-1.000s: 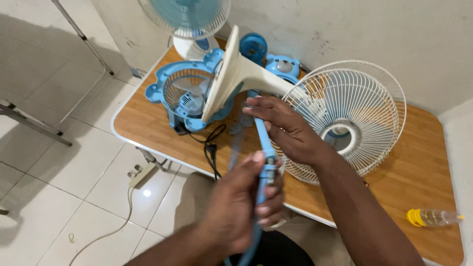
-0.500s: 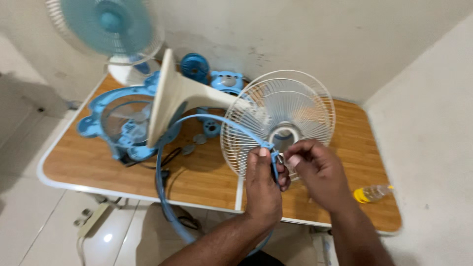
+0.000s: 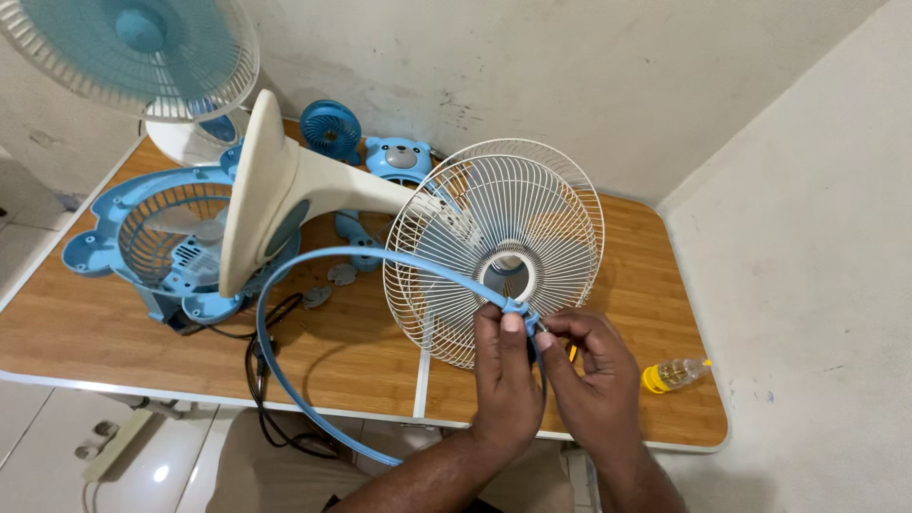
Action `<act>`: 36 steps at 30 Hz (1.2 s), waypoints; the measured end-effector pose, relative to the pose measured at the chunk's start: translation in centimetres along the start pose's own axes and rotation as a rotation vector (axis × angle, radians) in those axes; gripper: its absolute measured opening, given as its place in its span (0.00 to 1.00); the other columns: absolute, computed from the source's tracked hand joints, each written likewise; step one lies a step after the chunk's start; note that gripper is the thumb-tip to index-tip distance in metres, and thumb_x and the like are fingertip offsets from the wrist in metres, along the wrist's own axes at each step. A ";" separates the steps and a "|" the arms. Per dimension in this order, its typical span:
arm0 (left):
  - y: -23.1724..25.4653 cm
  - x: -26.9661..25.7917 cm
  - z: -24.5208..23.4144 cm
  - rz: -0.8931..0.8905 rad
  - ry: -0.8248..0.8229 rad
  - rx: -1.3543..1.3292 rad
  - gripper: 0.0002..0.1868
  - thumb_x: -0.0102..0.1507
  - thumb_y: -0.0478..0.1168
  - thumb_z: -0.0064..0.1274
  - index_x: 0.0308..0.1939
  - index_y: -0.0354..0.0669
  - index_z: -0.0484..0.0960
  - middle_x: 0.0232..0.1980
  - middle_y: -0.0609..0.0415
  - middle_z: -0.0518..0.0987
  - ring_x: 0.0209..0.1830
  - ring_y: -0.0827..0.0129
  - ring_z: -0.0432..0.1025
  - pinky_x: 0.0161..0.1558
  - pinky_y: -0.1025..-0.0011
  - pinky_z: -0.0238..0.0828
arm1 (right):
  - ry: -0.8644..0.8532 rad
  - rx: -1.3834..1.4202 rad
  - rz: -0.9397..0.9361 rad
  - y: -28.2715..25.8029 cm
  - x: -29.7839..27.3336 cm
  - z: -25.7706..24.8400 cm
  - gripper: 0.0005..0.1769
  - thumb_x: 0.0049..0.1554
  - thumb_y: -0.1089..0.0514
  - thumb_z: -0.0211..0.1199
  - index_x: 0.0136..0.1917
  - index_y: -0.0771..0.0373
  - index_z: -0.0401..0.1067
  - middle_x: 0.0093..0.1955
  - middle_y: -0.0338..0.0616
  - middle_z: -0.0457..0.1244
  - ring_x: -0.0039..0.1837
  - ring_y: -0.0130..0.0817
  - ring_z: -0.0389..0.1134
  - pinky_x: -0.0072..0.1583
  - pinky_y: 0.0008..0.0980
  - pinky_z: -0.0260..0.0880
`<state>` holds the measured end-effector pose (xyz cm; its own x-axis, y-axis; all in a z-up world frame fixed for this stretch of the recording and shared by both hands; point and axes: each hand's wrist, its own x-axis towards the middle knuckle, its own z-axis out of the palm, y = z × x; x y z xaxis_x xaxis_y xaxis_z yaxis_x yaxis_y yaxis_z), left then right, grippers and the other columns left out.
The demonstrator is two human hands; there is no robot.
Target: The person disassembles a white and blue table fan on a wooden table. They remove the front grille, unscrew and detach the blue handle, and then remove the fan blade from the motor shaft.
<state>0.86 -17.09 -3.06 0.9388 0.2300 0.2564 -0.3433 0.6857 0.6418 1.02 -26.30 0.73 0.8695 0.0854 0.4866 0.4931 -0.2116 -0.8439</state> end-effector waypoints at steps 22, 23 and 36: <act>-1.6 -0.3 -4.0 -0.211 -0.067 0.075 0.10 0.68 0.27 0.52 0.53 0.31 0.77 0.39 0.58 0.79 0.35 0.84 0.70 0.35 0.81 0.68 | -0.113 -0.574 -0.212 1.3 -0.4 -2.3 0.10 0.62 0.64 0.60 0.56 0.68 0.68 0.55 0.54 0.67 0.56 0.47 0.71 0.57 0.39 0.71; -1.3 -0.5 -4.3 -0.239 -0.064 0.085 0.09 0.67 0.27 0.53 0.52 0.30 0.77 0.40 0.59 0.79 0.36 0.84 0.70 0.36 0.82 0.68 | -0.138 -0.598 -0.232 1.5 -0.3 -2.4 0.09 0.62 0.64 0.60 0.56 0.68 0.68 0.54 0.54 0.67 0.56 0.48 0.70 0.57 0.41 0.71; 0.0 -1.8 -5.8 -0.363 -0.065 0.133 0.07 0.63 0.26 0.58 0.45 0.32 0.79 0.33 0.66 0.74 0.29 0.88 0.64 0.30 0.84 0.62 | -0.285 -0.238 -0.075 5.1 -2.2 -2.8 0.08 0.69 0.62 0.47 0.52 0.67 0.65 0.46 0.47 0.62 0.45 0.34 0.62 0.49 0.33 0.65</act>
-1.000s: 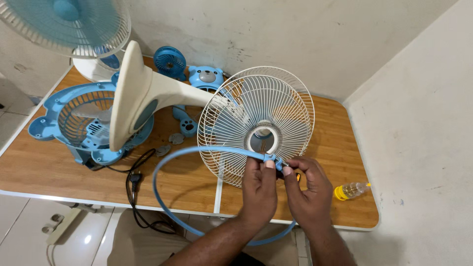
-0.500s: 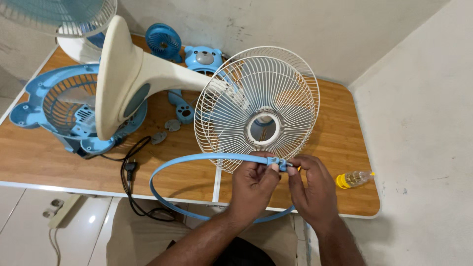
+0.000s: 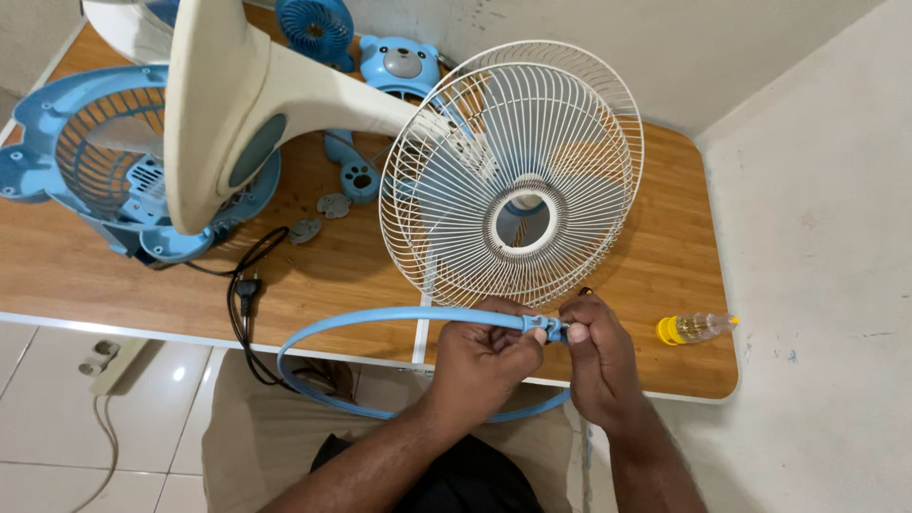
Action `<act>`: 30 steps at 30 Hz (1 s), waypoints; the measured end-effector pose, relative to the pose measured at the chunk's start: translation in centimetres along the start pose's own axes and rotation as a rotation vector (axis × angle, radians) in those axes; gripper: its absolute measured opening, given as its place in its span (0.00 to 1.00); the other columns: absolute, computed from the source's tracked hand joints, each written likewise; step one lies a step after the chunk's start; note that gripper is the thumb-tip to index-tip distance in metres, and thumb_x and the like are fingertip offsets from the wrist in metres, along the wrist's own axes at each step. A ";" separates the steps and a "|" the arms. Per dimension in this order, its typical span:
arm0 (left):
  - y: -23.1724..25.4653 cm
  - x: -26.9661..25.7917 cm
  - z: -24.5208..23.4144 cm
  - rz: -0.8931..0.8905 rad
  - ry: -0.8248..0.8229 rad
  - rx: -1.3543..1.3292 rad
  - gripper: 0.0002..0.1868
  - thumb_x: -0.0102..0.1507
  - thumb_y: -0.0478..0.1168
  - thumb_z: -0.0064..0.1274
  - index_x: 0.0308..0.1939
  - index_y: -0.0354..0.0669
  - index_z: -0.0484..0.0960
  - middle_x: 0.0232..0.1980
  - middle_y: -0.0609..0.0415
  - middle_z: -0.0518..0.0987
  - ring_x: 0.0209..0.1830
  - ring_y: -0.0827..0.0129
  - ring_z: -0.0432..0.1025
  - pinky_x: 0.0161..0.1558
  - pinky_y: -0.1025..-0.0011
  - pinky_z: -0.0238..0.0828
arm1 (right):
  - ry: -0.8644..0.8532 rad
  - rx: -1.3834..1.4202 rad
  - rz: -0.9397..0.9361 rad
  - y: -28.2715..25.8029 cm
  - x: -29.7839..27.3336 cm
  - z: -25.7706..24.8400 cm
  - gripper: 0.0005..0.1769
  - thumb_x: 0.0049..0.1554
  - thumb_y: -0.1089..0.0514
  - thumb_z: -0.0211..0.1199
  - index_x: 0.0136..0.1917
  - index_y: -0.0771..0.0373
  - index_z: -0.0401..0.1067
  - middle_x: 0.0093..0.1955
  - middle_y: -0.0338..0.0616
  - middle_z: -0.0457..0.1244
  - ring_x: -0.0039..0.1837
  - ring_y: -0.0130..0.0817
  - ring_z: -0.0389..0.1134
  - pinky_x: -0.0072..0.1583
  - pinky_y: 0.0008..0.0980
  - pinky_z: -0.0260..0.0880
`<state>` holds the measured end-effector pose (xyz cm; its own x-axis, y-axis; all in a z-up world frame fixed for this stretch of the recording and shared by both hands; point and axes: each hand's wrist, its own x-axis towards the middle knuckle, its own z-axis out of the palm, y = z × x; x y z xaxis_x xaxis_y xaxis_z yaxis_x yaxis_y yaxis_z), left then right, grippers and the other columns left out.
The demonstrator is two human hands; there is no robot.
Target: The person disassembles a white and blue table fan on a wooden table. They remove the front grille, unscrew and detach the blue handle, and then remove the fan blade from the motor shaft.
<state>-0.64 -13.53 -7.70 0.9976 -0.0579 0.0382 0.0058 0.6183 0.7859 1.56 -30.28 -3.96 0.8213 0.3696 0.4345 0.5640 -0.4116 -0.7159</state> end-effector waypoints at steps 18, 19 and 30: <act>0.1 -1.0 -0.6 -0.035 0.047 0.083 0.08 0.62 0.29 0.60 0.45 0.33 0.80 0.30 0.66 0.72 0.27 0.88 0.62 0.28 0.84 0.60 | 0.105 0.587 0.119 4.3 -4.4 2.3 0.12 0.66 0.68 0.53 0.63 0.69 0.63 0.60 0.48 0.62 0.60 0.29 0.64 0.64 0.31 0.67; 0.2 -1.0 -0.6 -0.031 0.027 0.064 0.09 0.62 0.29 0.59 0.46 0.33 0.79 0.32 0.65 0.74 0.29 0.88 0.64 0.29 0.84 0.63 | 0.099 0.592 0.097 4.2 -4.4 2.2 0.11 0.66 0.69 0.54 0.62 0.69 0.64 0.60 0.48 0.62 0.60 0.29 0.64 0.64 0.30 0.67; 1.4 -1.1 -0.6 0.012 -0.073 0.099 0.10 0.65 0.31 0.58 0.48 0.32 0.76 0.37 0.57 0.80 0.36 0.83 0.75 0.37 0.80 0.75 | 0.055 0.347 0.161 4.1 -4.1 1.6 0.09 0.70 0.63 0.51 0.58 0.70 0.70 0.53 0.46 0.66 0.51 0.27 0.66 0.55 0.28 0.69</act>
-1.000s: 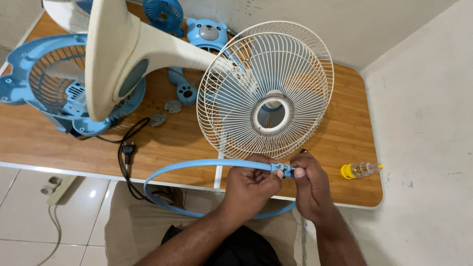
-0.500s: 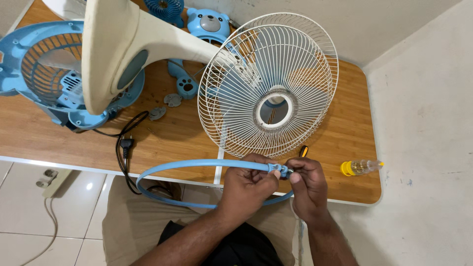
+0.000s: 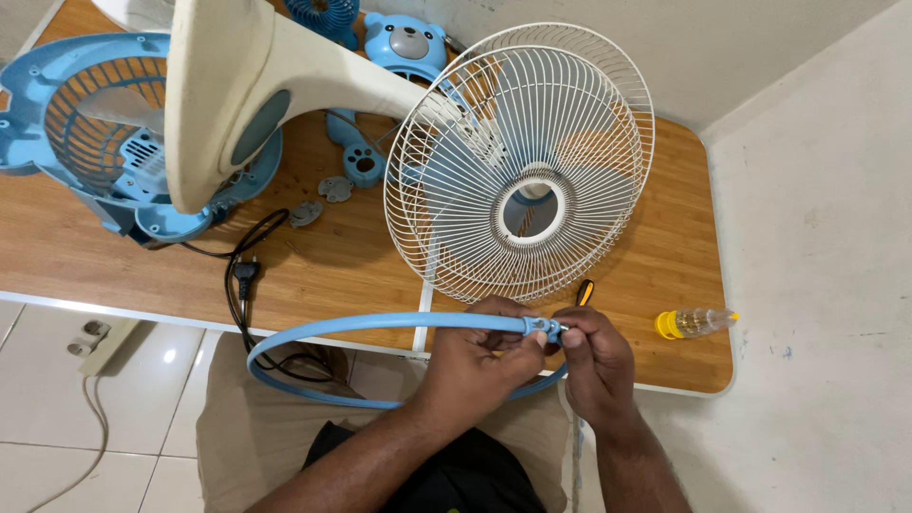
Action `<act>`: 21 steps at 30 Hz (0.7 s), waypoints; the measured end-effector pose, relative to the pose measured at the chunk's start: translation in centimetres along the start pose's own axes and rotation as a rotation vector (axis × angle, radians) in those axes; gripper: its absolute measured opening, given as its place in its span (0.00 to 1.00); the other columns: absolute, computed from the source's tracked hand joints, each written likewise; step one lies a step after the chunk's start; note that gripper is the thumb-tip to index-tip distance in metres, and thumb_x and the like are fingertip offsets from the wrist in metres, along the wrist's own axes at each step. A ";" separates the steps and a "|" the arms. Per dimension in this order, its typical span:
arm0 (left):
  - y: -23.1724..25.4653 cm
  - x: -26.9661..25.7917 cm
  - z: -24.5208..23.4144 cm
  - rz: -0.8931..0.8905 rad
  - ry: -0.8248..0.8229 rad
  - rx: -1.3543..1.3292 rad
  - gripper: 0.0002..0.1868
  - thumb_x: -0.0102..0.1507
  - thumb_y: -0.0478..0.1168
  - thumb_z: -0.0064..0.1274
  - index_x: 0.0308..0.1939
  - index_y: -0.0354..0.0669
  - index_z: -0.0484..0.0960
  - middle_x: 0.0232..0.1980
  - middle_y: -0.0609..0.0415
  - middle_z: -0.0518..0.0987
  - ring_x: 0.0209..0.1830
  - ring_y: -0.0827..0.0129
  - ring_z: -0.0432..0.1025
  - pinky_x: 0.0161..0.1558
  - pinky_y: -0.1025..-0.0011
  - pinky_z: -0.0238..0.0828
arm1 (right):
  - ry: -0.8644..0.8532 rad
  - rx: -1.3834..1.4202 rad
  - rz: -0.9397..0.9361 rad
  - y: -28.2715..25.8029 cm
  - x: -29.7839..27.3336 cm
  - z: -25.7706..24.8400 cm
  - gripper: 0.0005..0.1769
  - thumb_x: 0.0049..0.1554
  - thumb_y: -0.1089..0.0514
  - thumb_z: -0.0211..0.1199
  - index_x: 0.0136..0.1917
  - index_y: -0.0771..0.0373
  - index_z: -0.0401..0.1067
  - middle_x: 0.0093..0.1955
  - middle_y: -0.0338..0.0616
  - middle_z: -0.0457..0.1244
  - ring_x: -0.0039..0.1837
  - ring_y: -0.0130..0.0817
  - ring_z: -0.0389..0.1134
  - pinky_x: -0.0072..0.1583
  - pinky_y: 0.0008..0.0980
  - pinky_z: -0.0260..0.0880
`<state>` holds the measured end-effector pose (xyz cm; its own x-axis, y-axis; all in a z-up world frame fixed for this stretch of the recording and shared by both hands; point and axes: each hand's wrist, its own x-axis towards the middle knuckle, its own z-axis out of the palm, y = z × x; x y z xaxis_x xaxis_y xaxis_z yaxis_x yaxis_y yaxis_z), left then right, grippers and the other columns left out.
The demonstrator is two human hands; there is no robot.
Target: The person disassembles a white and blue table fan on a wooden table. They remove the front grille, unscrew and detach the blue handle, and then remove the fan blade from the motor shaft.
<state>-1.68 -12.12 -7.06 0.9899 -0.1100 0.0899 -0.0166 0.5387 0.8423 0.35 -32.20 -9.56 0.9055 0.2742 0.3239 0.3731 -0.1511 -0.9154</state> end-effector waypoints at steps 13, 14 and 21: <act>-1.9 1.0 -2.0 -0.032 0.021 -0.006 0.09 0.64 0.29 0.59 0.48 0.30 0.80 0.38 0.57 0.81 0.35 0.82 0.73 0.36 0.81 0.71 | 0.055 0.158 0.140 1.7 -0.6 0.2 0.10 0.64 0.69 0.60 0.60 0.69 0.68 0.50 0.46 0.68 0.49 0.25 0.68 0.52 0.26 0.72; -1.9 1.3 -2.3 -0.021 -0.002 -0.032 0.10 0.64 0.29 0.59 0.48 0.30 0.80 0.40 0.56 0.83 0.38 0.81 0.75 0.39 0.80 0.74 | 0.037 0.158 0.163 1.7 -0.4 0.3 0.10 0.65 0.68 0.59 0.60 0.69 0.68 0.50 0.46 0.68 0.49 0.25 0.68 0.52 0.27 0.72; -1.2 1.6 -4.0 -0.083 -0.030 0.079 0.11 0.63 0.31 0.62 0.49 0.31 0.84 0.41 0.56 0.85 0.40 0.81 0.76 0.40 0.81 0.74 | -0.031 0.168 0.151 1.3 0.3 1.7 0.11 0.65 0.66 0.59 0.61 0.68 0.67 0.54 0.42 0.67 0.54 0.24 0.68 0.57 0.26 0.72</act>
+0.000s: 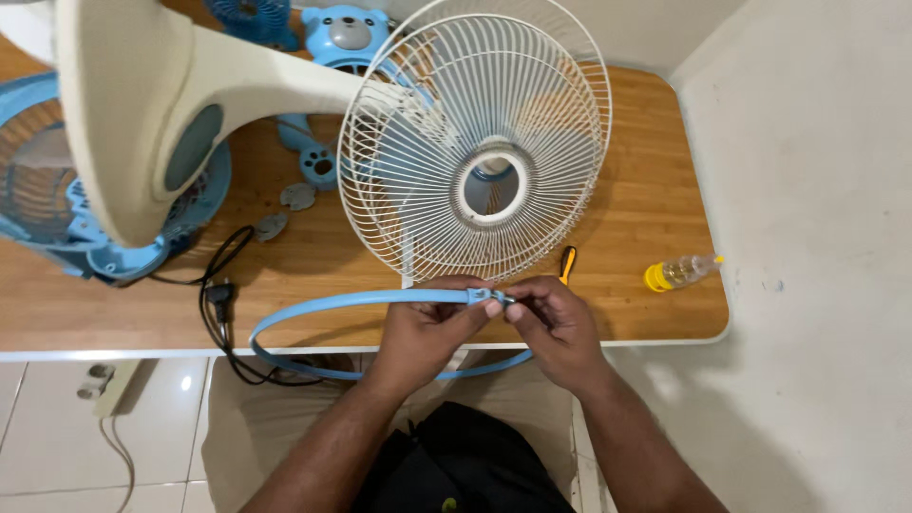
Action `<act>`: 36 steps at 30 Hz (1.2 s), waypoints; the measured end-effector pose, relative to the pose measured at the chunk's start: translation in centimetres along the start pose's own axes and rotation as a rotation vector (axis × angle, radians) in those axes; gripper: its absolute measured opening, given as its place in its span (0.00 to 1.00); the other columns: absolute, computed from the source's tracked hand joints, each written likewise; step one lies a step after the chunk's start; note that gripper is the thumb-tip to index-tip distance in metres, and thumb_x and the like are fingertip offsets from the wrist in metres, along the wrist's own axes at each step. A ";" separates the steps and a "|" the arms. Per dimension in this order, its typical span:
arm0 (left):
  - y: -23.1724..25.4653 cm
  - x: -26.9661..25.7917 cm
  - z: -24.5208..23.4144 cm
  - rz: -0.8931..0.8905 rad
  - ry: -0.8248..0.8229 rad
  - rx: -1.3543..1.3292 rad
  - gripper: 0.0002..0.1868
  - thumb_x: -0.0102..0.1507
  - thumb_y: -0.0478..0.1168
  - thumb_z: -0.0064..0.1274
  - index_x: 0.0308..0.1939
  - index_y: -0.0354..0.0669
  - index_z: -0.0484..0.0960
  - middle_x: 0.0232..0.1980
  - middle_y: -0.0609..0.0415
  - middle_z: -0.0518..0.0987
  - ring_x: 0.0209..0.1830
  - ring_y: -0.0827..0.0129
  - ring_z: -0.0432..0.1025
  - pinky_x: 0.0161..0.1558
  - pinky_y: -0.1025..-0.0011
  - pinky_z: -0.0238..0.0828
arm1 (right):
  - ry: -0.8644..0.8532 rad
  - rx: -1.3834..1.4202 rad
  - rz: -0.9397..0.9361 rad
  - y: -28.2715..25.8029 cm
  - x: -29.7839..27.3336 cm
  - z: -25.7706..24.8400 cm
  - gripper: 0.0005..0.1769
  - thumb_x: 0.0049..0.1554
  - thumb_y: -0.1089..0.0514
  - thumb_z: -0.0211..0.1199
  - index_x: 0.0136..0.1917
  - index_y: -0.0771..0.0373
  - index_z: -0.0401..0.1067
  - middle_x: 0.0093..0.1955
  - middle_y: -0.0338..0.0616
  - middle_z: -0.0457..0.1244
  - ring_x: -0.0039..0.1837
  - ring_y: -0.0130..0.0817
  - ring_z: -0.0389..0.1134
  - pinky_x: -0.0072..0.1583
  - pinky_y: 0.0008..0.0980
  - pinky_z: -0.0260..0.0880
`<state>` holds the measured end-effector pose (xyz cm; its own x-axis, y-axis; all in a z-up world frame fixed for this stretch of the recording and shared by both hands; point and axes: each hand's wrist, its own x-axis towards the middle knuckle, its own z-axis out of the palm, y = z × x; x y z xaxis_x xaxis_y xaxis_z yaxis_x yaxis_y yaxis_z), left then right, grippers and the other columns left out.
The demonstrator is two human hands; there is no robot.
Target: The person disassembles a white and blue table fan on a wooden table. They remove the front grille, unscrew and detach the blue handle, and then remove the fan blade from the motor shaft.
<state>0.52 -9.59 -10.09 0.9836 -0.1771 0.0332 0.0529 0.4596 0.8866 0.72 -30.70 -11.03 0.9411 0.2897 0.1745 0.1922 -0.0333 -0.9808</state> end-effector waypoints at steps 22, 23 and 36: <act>0.5 1.4 -3.5 0.050 0.039 0.099 0.09 0.63 0.35 0.64 0.46 0.33 0.86 0.36 0.58 0.84 0.35 0.81 0.73 0.35 0.79 0.71 | -0.188 -1.451 -0.139 8.7 1.4 -12.4 0.16 0.55 0.61 0.62 0.57 0.53 0.74 0.52 0.46 0.66 0.55 0.48 0.68 0.55 0.48 0.70; 0.6 1.4 -3.7 0.057 0.042 0.068 0.10 0.63 0.34 0.64 0.46 0.33 0.86 0.37 0.57 0.84 0.35 0.81 0.74 0.36 0.79 0.71 | -0.156 -1.426 -0.184 8.0 1.4 -12.0 0.15 0.54 0.60 0.63 0.56 0.54 0.74 0.51 0.47 0.66 0.55 0.49 0.67 0.54 0.48 0.69; 1.1 0.9 -4.6 0.029 0.061 0.017 0.09 0.64 0.32 0.62 0.47 0.31 0.85 0.37 0.52 0.84 0.36 0.76 0.76 0.37 0.77 0.74 | -0.040 -0.944 -0.273 -6.5 0.9 -0.5 0.15 0.58 0.57 0.65 0.57 0.65 0.72 0.48 0.48 0.69 0.45 0.44 0.73 0.44 0.39 0.72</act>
<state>2.29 -5.24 -11.18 0.9935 -0.1098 0.0313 0.0215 0.4491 0.8932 0.45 -30.66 -4.48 0.8247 0.4324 0.3645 0.5610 -0.7064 -0.4315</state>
